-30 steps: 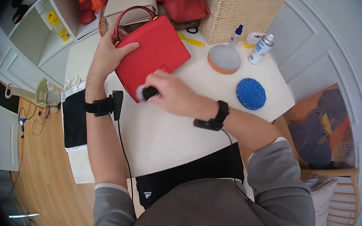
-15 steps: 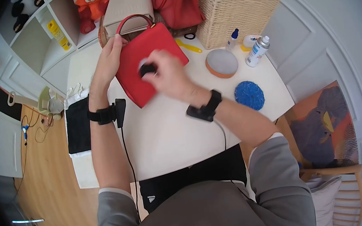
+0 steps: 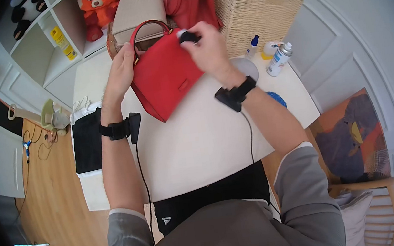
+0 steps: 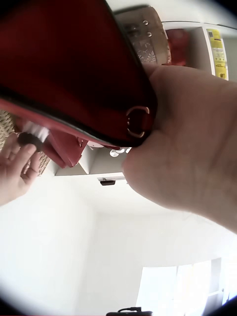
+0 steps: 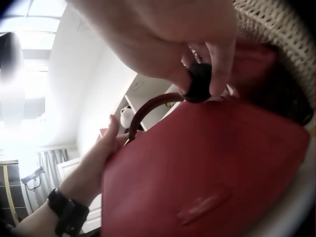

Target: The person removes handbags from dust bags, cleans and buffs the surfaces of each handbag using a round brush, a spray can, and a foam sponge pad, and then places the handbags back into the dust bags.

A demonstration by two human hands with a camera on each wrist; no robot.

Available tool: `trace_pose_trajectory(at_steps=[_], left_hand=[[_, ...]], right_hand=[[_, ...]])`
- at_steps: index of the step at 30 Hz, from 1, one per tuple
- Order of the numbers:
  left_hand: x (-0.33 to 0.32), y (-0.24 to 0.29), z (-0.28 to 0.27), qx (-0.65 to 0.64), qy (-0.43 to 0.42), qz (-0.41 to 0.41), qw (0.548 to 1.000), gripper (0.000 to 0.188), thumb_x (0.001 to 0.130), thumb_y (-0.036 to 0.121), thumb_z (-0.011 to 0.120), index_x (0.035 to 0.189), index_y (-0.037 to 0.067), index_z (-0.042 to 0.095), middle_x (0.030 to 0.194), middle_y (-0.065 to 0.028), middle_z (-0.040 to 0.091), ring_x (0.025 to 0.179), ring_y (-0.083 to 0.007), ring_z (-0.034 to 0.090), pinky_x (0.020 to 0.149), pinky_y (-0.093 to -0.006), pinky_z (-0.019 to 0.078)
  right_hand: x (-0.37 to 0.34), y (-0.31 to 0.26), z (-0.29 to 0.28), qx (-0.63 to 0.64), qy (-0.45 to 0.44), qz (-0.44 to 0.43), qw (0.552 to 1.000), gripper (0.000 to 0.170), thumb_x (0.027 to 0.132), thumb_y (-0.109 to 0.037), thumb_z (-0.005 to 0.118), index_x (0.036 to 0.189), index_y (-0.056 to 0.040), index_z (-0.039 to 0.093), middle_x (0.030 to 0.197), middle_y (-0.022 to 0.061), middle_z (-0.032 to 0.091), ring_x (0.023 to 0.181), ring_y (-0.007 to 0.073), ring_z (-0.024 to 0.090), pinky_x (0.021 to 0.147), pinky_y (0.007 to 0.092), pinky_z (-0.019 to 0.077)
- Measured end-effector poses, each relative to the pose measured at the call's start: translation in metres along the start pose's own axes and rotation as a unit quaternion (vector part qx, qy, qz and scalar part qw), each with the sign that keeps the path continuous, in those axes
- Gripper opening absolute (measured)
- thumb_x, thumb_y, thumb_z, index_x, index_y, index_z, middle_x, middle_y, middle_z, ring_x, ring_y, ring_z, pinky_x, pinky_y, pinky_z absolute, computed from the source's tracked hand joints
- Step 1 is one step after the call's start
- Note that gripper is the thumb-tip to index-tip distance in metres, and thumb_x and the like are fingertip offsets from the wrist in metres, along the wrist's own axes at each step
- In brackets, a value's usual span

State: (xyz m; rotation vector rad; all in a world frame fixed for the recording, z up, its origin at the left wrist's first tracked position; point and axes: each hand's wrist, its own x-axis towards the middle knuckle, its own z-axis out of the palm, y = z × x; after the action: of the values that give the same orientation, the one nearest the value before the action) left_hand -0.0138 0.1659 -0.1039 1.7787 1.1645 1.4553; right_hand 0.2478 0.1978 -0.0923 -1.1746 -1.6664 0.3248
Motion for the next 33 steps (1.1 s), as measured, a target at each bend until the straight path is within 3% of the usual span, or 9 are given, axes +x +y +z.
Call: trace_pose_trajectory(at_steps=[7,10,11,12,17,22,28,31,33], left_hand=[[0.004,-0.004,-0.006,0.04,-0.012,-0.017,0.999,0.056,0.114,0.049,0.044,0.118,-0.004,0.065,0.101,-0.0138,0.073,0.095,-0.0179,0.065,0.089,-0.0346,0.0524],[0.0,0.009,0.007,0.019,-0.011,0.02,1.0,0.04,0.115,0.036,0.05,0.107,0.0,0.063,0.092,-0.0026,0.063,0.088,-0.0116,0.055,0.083,-0.0279,0.0488],[-0.004,0.03,0.008,0.027,-0.02,-0.016,0.999,0.031,0.104,0.028,0.072,0.109,-0.002,0.064,0.091,-0.0026,0.064,0.087,-0.0108,0.057,0.081,-0.0276,0.051],[-0.006,0.034,0.009,0.027,-0.017,-0.014,0.999,0.031,0.104,0.028,0.072,0.109,-0.002,0.064,0.091,-0.0026,0.064,0.087,-0.0108,0.057,0.081,-0.0276,0.051],[-0.009,0.051,0.007,0.128,-0.018,-0.063,0.99,0.045,0.082,0.017,0.093,0.112,-0.002,0.065,0.091,-0.0028,0.065,0.085,-0.012,0.059,0.078,-0.032,0.0552],[-0.01,0.06,-0.006,0.172,-0.108,-0.042,0.978,0.046,0.078,0.011,0.094,0.113,0.0,0.066,0.096,-0.0037,0.07,0.089,-0.0141,0.063,0.085,-0.0323,0.056],[-0.015,0.066,-0.013,0.093,-0.199,-0.006,0.976,0.049,0.076,0.006,0.093,0.117,0.002,0.066,0.103,-0.0043,0.071,0.093,-0.0159,0.064,0.091,-0.0334,0.0555],[-0.012,0.041,-0.013,0.192,-0.018,0.062,0.979,0.057,0.074,0.01,0.096,0.12,0.002,0.063,0.103,-0.0047,0.068,0.097,-0.0165,0.065,0.09,-0.0328,0.0555],[-0.012,0.052,-0.014,0.248,-0.009,-0.005,0.969,0.051,0.079,0.011,0.093,0.119,0.002,0.063,0.101,-0.0047,0.067,0.096,-0.0167,0.065,0.089,-0.0328,0.0555]], right_hand=[[-0.061,-0.073,0.019,0.273,-0.335,0.007,0.902,0.031,0.085,-0.006,0.083,0.111,0.001,0.068,0.091,0.0059,0.072,0.072,0.0081,0.065,0.067,0.0279,0.0537],[-0.043,-0.049,0.012,0.206,-0.217,-0.015,0.954,0.031,0.086,-0.004,0.083,0.111,0.003,0.067,0.096,0.0082,0.074,0.072,0.0093,0.068,0.066,0.0281,0.0548],[-0.032,-0.029,0.01,0.238,-0.167,-0.006,0.957,0.031,0.086,-0.005,0.083,0.111,0.0041,0.067,0.098,0.0093,0.075,0.072,0.0109,0.069,0.066,0.029,0.0561],[-0.023,-0.018,0.002,0.245,-0.144,0.019,0.959,0.033,0.085,-0.006,0.084,0.112,0.0027,0.067,0.099,0.0119,0.075,0.075,0.0151,0.072,0.069,0.0316,0.0576],[-0.018,0.02,-0.037,-0.14,-0.006,0.034,0.989,0.034,0.085,-0.006,0.084,0.114,-0.0012,0.067,0.101,0.0147,0.074,0.093,0.0238,0.074,0.079,0.0344,0.0581],[-0.019,0.038,-0.061,-0.02,-0.012,0.054,0.998,0.039,0.086,-0.006,0.082,0.122,-0.0029,0.068,0.101,0.0149,0.071,0.085,0.0273,0.069,0.084,0.0359,0.0565],[-0.036,-0.004,-0.074,-0.117,-0.274,-0.078,0.951,0.041,0.089,-0.004,0.076,0.129,-0.0074,0.069,0.115,0.0196,0.064,0.106,0.0359,0.066,0.095,0.0426,0.0527],[-0.041,-0.014,-0.083,-0.17,-0.397,-0.095,0.897,0.044,0.088,-0.01,0.078,0.131,-0.0116,0.068,0.115,0.0194,0.06,0.108,0.0415,0.063,0.095,0.0467,0.0512],[-0.051,-0.034,-0.084,-0.151,-0.43,-0.087,0.886,0.043,0.088,-0.009,0.078,0.13,-0.012,0.068,0.116,0.019,0.059,0.108,0.0416,0.063,0.095,0.047,0.0515]])
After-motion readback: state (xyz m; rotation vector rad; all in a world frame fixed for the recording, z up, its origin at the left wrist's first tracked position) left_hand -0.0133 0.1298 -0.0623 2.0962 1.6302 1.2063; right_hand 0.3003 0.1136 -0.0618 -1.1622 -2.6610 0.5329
